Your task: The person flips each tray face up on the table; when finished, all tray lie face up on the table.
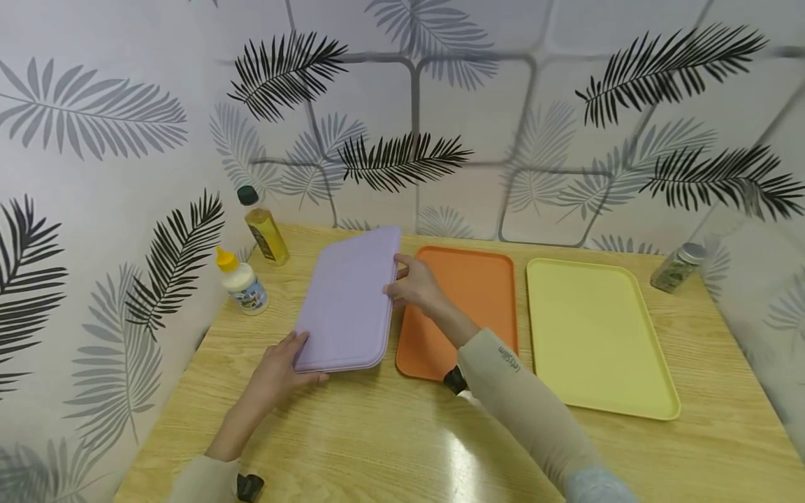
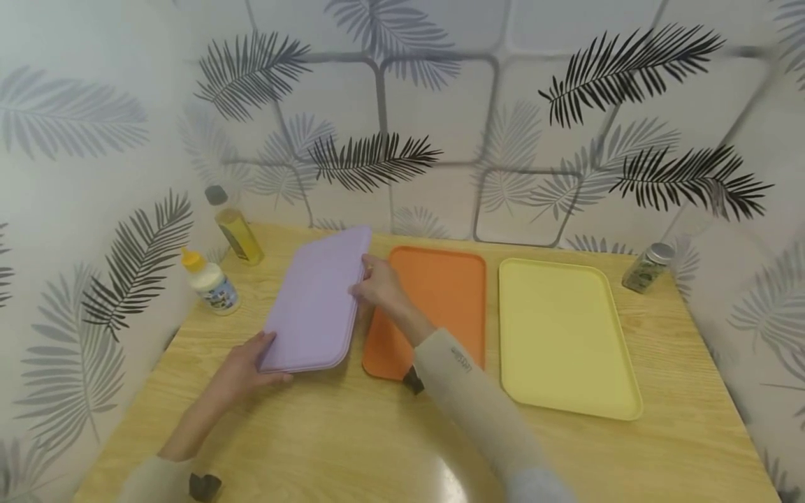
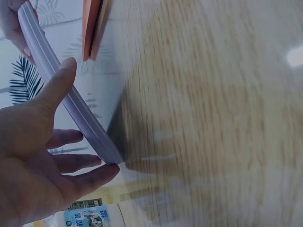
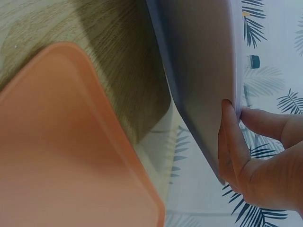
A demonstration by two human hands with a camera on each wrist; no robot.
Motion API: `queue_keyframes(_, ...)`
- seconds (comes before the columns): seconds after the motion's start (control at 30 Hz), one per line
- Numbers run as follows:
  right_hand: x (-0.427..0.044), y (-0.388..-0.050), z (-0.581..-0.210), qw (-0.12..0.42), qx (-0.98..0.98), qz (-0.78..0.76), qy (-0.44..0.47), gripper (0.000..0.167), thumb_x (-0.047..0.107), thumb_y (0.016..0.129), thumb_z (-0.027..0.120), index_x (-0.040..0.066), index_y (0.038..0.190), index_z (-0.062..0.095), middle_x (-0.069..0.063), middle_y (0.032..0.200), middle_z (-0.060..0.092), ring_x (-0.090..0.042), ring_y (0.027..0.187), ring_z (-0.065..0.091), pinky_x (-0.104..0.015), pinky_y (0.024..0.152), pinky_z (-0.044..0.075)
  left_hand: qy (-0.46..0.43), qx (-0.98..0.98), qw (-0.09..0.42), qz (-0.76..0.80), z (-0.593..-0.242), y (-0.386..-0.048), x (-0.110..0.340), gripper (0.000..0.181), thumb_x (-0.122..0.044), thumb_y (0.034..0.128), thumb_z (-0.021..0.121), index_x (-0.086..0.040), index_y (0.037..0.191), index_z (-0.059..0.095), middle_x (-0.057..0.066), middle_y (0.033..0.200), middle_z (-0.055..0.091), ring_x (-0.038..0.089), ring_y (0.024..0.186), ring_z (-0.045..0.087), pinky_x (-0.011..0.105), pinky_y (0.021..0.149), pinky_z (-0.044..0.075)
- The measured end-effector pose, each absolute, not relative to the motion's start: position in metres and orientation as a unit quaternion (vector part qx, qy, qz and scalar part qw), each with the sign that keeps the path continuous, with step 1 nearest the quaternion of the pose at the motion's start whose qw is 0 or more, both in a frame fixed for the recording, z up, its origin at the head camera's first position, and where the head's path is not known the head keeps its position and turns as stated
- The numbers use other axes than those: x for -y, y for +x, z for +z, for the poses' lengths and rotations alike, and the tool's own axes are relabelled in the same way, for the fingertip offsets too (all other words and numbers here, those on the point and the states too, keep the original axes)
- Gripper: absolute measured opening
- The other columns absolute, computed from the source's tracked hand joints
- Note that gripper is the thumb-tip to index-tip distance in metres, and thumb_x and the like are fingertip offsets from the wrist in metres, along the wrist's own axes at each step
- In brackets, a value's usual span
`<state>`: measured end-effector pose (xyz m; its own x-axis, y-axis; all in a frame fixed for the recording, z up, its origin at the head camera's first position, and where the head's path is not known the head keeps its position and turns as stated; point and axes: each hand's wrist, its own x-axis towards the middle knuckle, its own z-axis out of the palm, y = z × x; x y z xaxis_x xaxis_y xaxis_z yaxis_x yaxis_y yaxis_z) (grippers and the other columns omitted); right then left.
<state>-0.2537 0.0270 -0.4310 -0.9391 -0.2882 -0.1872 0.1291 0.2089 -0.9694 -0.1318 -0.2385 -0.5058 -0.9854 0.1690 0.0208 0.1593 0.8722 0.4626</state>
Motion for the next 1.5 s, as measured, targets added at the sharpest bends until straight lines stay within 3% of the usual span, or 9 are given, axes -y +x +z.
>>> queue_keyframes(0.13, -0.028, -0.255, -0.425, 0.165, -0.756, -0.631, -0.052, 0.077, -0.010, 0.083, 0.067, 0.001, 0.149, 0.030, -0.027, 0.115, 0.050, -0.032, 0.080, 0.066, -0.042, 0.071, 0.058, 0.089, -0.966, -0.002, 0.243, -0.506, -0.130, 0.237, 0.084, -0.038, 0.0755, 0.081, 0.010, 0.135, 0.047, 0.037, 0.137, 0.042, 0.054, 0.120, 0.045, 0.058, 0.099, 0.039)
queue_keyframes(0.3, -0.029, -0.256, -0.418, 0.165, -0.754, -0.633, -0.058, 0.077, -0.010, 0.083, 0.068, 0.001, 0.149, 0.031, -0.026, 0.113, 0.050, -0.030, 0.076, 0.066, -0.049, 0.079, 0.055, 0.089, -0.964, -0.005, 0.252, -0.506, -0.128, 0.235, 0.078, -0.035, 0.0793, 0.079, 0.010, 0.135, 0.048, 0.035, 0.136, 0.044, 0.052, 0.123, 0.044, 0.058, 0.102, 0.037)
queue_keyframes(0.53, -0.029, -0.258, -0.408, 0.172, -0.742, -0.645, -0.059, 0.076, -0.009, 0.083, 0.069, 0.001, 0.149, 0.032, -0.022, 0.111, 0.049, -0.021, 0.072, 0.062, -0.049, 0.081, 0.055, 0.078, -0.960, 0.000, 0.271, -0.505, -0.126, 0.231, 0.072, -0.030, 0.0830, 0.075, 0.012, 0.135, 0.046, 0.036, 0.136, 0.044, 0.050, 0.125, 0.043, 0.056, 0.103, 0.037)
queue_keyframes(0.77, -0.024, -0.262, -0.399, 0.167, -0.732, -0.658, -0.066, 0.069, -0.009, 0.086, 0.066, 0.002, 0.147, 0.037, -0.020, 0.107, 0.049, -0.026, 0.077, 0.064, -0.041, 0.072, 0.058, 0.073, -0.956, -0.020, 0.284, -0.501, -0.120, 0.226, 0.063, -0.022, 0.0835, 0.073, 0.012, 0.131, 0.051, 0.033, 0.126, 0.054, 0.048, 0.116, 0.052, 0.054, 0.096, 0.044)
queue_keyframes(0.93, -0.020, -0.264, -0.394, 0.164, -0.730, -0.661, -0.064, 0.068, -0.009, 0.085, 0.067, 0.004, 0.146, 0.040, -0.018, 0.104, 0.051, -0.034, 0.084, 0.065, -0.044, 0.074, 0.057, 0.063, -0.945, -0.017, 0.320, -0.495, -0.115, 0.221, 0.059, -0.016, 0.0851, 0.070, 0.014, 0.131, 0.050, 0.033, 0.129, 0.053, 0.046, 0.117, 0.053, 0.051, 0.094, 0.047)
queue_keyframes(1.33, -0.009, -0.262, -0.377, 0.167, -0.715, -0.675, -0.077, 0.067, -0.008, 0.086, 0.066, 0.005, 0.146, 0.040, -0.018, 0.106, 0.052, -0.024, 0.079, 0.066, -0.037, 0.070, 0.059, 0.007, -0.925, 0.007, 0.379, -0.478, -0.106, 0.209, 0.054, -0.013, 0.0864, 0.068, 0.004, 0.135, 0.051, 0.032, 0.127, 0.054, 0.043, 0.109, 0.060, 0.044, 0.081, 0.056)
queue_keyframes(1.5, -0.004, -0.262, -0.370, 0.172, -0.697, -0.692, -0.070, 0.067, -0.009, 0.086, 0.065, 0.005, 0.147, 0.039, -0.017, 0.105, 0.052, -0.024, 0.080, 0.065, -0.042, 0.074, 0.058, -0.003, -0.914, -0.003, 0.405, -0.468, -0.102, 0.201, 0.052, -0.008, 0.0859, 0.065, 0.002, 0.135, 0.053, 0.030, 0.128, 0.055, 0.042, 0.109, 0.060, 0.042, 0.080, 0.056)
